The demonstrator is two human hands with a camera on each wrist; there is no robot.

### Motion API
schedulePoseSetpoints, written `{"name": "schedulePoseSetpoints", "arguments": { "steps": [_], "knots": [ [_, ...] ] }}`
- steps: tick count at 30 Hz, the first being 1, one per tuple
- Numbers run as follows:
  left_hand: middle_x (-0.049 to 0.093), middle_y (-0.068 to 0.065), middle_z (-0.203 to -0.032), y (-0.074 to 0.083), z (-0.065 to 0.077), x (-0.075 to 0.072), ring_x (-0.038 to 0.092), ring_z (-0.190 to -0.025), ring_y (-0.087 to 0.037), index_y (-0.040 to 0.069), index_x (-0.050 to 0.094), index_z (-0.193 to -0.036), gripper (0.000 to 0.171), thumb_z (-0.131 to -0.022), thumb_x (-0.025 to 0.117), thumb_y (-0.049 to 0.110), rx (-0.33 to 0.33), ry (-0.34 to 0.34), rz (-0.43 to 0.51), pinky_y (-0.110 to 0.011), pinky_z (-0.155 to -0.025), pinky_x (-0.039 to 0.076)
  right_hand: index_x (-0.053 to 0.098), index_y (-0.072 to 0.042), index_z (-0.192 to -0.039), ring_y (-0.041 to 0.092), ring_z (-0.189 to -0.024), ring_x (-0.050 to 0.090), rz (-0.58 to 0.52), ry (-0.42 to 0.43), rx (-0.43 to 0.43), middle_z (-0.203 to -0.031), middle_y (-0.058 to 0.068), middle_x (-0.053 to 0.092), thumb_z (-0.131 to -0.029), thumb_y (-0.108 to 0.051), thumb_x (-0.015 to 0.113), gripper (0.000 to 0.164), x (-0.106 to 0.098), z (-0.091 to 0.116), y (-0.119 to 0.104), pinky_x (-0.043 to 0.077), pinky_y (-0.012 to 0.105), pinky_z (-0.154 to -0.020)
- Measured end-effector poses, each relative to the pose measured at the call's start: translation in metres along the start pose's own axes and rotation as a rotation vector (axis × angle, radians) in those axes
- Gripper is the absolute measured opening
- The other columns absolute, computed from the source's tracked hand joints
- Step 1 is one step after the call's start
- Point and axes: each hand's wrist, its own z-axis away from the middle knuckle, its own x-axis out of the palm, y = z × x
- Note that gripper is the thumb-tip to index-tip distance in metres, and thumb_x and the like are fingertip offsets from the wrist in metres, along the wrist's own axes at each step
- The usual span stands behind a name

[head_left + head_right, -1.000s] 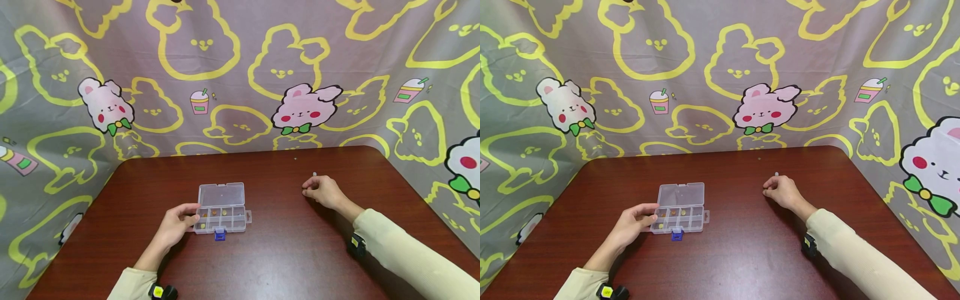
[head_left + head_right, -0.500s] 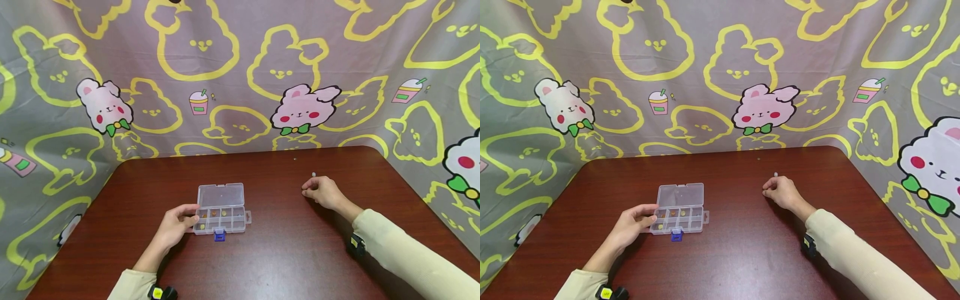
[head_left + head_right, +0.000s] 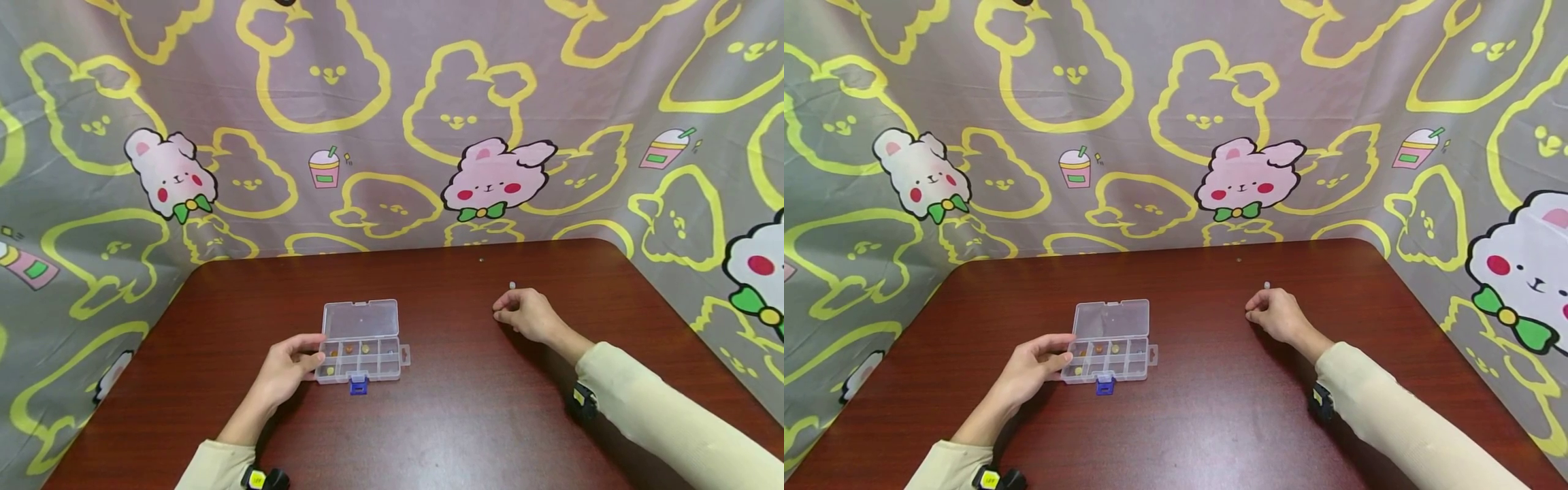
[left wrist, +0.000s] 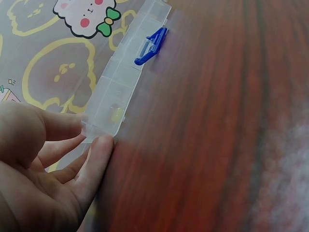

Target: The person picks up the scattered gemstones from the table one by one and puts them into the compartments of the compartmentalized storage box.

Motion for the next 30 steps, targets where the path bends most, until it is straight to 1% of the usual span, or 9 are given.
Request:
{"name": "schedulePoseSetpoints", "arguments": {
  "steps": [9, 24, 30],
  "knots": [
    [0.066, -0.021, -0.115, -0.0009, -0.0001, -0.0002, 0.068, -0.088, -0.025, -0.003, 0.066, -0.125, 0.032, -0.093, 0.067, -0.003, 0.001, 0.001, 0.007, -0.034, -0.067, 0.060, 0.071, -0.002, -0.093, 0.016, -0.057, 0.056, -0.012, -0.002, 0.001, -0.078, 0.003, 0.066, -0.090, -0.003, 0.072, 0.003, -0.0001, 0.0005, -0.0002, 0.049, 0.030, -0.052],
    [0.066, -0.022, -0.113, 0.0001, 0.0001, 0.0004, 0.068, -0.087, -0.025, -0.004, 0.066, -0.124, 0.032, -0.092, 0.066, -0.006, 0.007, -0.003, 0.022, -0.035, -0.066, 0.060, 0.072, -0.003, -0.093, 0.016, -0.057, 0.055, -0.026, -0.024, 0.001, -0.077, 0.002, 0.065, -0.091, -0.006, 0.072, 0.003, -0.0002, 0.0056, -0.0022, 0.047, 0.030, -0.051],
    [0.067, -0.021, -0.112, 0.0001, 0.0001, 0.0007, 0.068, -0.087, -0.025, -0.005, 0.066, -0.123, 0.032, -0.091, 0.066, -0.007, 0.013, 0.003, 0.025, -0.035, -0.066, 0.060, 0.071, -0.002, -0.092, 0.016, -0.057, 0.056, -0.051, -0.026, 0.000, -0.078, 0.002, 0.065, -0.091, -0.006, 0.072, 0.004, 0.0008, 0.0072, -0.0045, 0.049, 0.029, -0.051]
  ]
}}
